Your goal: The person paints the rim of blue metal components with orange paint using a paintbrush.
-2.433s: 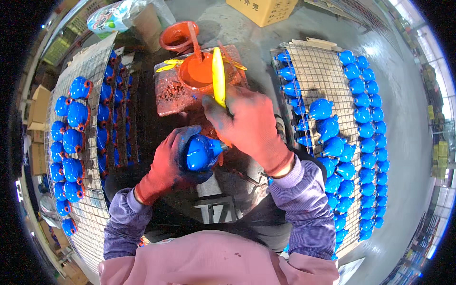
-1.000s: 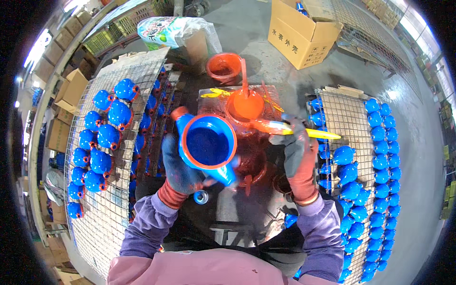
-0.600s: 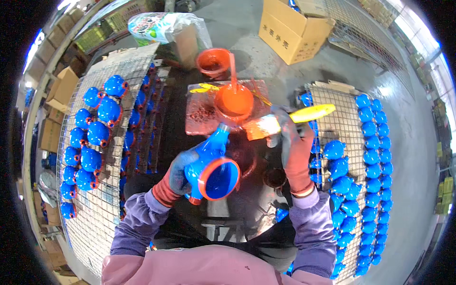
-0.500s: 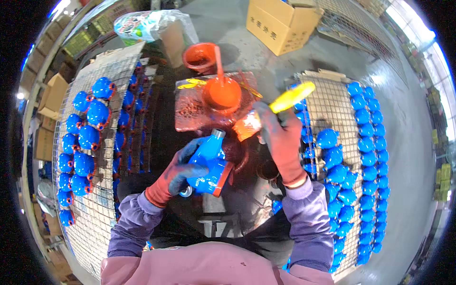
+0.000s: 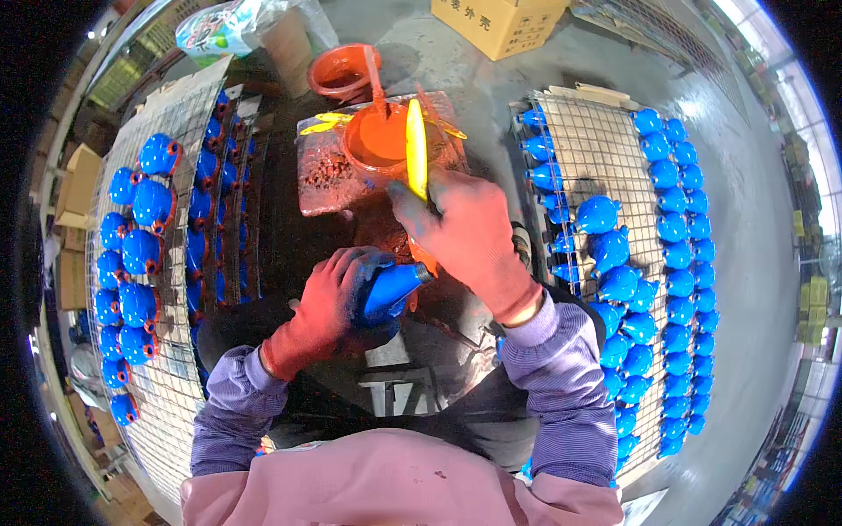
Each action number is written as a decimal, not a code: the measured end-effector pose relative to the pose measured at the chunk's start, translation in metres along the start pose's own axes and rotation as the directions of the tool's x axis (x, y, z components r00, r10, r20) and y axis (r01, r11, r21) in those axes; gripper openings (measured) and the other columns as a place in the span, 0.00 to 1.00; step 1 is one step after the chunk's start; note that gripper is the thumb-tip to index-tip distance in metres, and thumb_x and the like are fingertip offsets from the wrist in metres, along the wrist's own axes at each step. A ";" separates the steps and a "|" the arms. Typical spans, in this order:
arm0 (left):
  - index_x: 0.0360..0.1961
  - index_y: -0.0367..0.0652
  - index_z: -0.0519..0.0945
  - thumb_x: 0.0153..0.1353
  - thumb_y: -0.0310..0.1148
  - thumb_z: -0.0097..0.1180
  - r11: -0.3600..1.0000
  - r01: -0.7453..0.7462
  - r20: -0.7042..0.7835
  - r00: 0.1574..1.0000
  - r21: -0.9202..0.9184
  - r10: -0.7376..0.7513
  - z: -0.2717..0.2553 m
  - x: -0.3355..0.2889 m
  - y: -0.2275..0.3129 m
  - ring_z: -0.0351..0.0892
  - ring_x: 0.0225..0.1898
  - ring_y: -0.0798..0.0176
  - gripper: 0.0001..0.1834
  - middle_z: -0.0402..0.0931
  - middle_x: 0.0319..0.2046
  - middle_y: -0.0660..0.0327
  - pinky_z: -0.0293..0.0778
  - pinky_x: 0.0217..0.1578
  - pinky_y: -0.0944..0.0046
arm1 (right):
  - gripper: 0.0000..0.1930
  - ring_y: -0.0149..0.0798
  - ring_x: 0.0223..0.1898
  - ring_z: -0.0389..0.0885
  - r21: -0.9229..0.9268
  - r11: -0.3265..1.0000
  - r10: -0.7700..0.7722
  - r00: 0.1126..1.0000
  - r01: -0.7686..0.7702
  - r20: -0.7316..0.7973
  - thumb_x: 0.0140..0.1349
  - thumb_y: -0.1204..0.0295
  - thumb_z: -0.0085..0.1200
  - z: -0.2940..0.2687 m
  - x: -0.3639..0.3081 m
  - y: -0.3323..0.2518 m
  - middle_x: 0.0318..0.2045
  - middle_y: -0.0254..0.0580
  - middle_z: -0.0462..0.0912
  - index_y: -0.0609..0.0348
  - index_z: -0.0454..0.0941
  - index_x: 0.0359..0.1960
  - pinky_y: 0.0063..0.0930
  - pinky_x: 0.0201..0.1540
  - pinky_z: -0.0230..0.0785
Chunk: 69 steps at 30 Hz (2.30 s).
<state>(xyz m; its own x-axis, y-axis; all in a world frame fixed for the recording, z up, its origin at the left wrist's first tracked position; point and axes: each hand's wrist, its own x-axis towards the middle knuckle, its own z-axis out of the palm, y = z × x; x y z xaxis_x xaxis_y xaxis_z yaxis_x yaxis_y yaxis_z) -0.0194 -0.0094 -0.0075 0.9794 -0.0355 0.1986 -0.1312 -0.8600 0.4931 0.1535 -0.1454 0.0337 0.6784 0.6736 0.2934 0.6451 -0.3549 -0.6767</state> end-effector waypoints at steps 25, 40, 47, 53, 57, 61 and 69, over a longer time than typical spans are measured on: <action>0.62 0.39 0.65 0.50 0.38 0.60 -0.484 0.160 0.325 0.904 -0.860 -0.279 -0.031 0.007 -0.001 0.76 0.54 0.51 0.37 0.73 0.54 0.50 0.72 0.57 0.52 | 0.18 0.36 0.31 0.81 0.791 0.612 0.114 0.989 0.009 -0.099 0.69 0.62 0.44 0.006 -0.012 -0.006 0.41 0.49 0.80 0.67 0.71 0.50 0.28 0.35 0.75; 0.63 0.38 0.63 0.47 0.34 0.64 -0.765 0.372 0.285 0.924 -0.526 0.253 -0.020 0.000 -0.007 0.73 0.56 0.40 0.40 0.71 0.53 0.41 0.67 0.59 0.42 | 0.24 0.47 0.38 0.84 0.478 0.878 0.053 0.995 -0.007 -0.083 0.66 0.59 0.48 0.006 -0.026 0.014 0.45 0.54 0.78 0.68 0.68 0.53 0.31 0.33 0.78; 0.66 0.38 0.60 0.50 0.36 0.63 -0.712 0.367 0.368 0.916 -0.599 0.162 -0.015 0.006 -0.009 0.74 0.56 0.44 0.42 0.71 0.53 0.43 0.69 0.59 0.46 | 0.15 0.41 0.28 0.81 0.134 0.961 -0.206 0.947 0.243 -0.245 0.63 0.70 0.45 -0.006 -0.030 -0.003 0.41 0.54 0.78 0.68 0.69 0.47 0.28 0.29 0.77; 0.59 0.38 0.68 0.52 0.53 0.55 -0.711 0.226 0.325 0.946 -0.666 -0.004 -0.004 0.011 -0.014 0.74 0.53 0.34 0.38 0.73 0.52 0.42 0.69 0.56 0.39 | 0.08 0.36 0.31 0.81 0.914 0.393 0.106 0.982 0.101 -0.154 0.64 0.76 0.47 -0.026 -0.016 -0.010 0.38 0.50 0.81 0.66 0.74 0.42 0.25 0.29 0.75; 0.61 0.37 0.67 0.58 0.48 0.52 -0.793 0.101 0.235 0.971 -0.601 -0.054 -0.004 0.012 -0.025 0.75 0.55 0.46 0.34 0.72 0.55 0.45 0.70 0.58 0.45 | 0.08 0.42 0.35 0.81 0.498 0.796 -0.174 0.919 0.343 -0.354 0.65 0.76 0.45 -0.026 -0.017 -0.011 0.40 0.53 0.79 0.67 0.72 0.43 0.29 0.33 0.77; 0.59 0.38 0.71 0.60 0.49 0.51 -0.819 0.084 0.407 0.894 -0.567 -0.189 -0.006 0.007 -0.033 0.78 0.52 0.49 0.31 0.76 0.53 0.48 0.72 0.57 0.46 | 0.12 0.44 0.37 0.82 0.906 0.374 -0.085 0.980 0.197 -0.178 0.65 0.80 0.45 -0.019 -0.024 -0.017 0.43 0.58 0.78 0.64 0.68 0.50 0.34 0.34 0.79; 0.56 0.41 0.73 0.63 0.47 0.49 -0.801 -0.017 0.344 0.898 -0.598 -0.276 -0.005 0.005 -0.039 0.80 0.50 0.53 0.26 0.78 0.50 0.51 0.74 0.55 0.49 | 0.14 0.40 0.41 0.82 0.847 0.495 -0.122 0.981 0.194 -0.154 0.61 0.79 0.53 -0.007 -0.027 -0.017 0.45 0.55 0.79 0.63 0.72 0.49 0.29 0.39 0.77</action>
<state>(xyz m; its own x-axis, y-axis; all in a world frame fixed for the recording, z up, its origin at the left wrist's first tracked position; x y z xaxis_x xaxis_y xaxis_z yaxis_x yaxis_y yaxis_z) -0.0099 0.0265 -0.0212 0.9680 0.0301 -0.2492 -0.0031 0.9941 0.1082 0.1264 -0.1624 0.0424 0.6402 0.6044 0.4741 0.1530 0.5045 -0.8497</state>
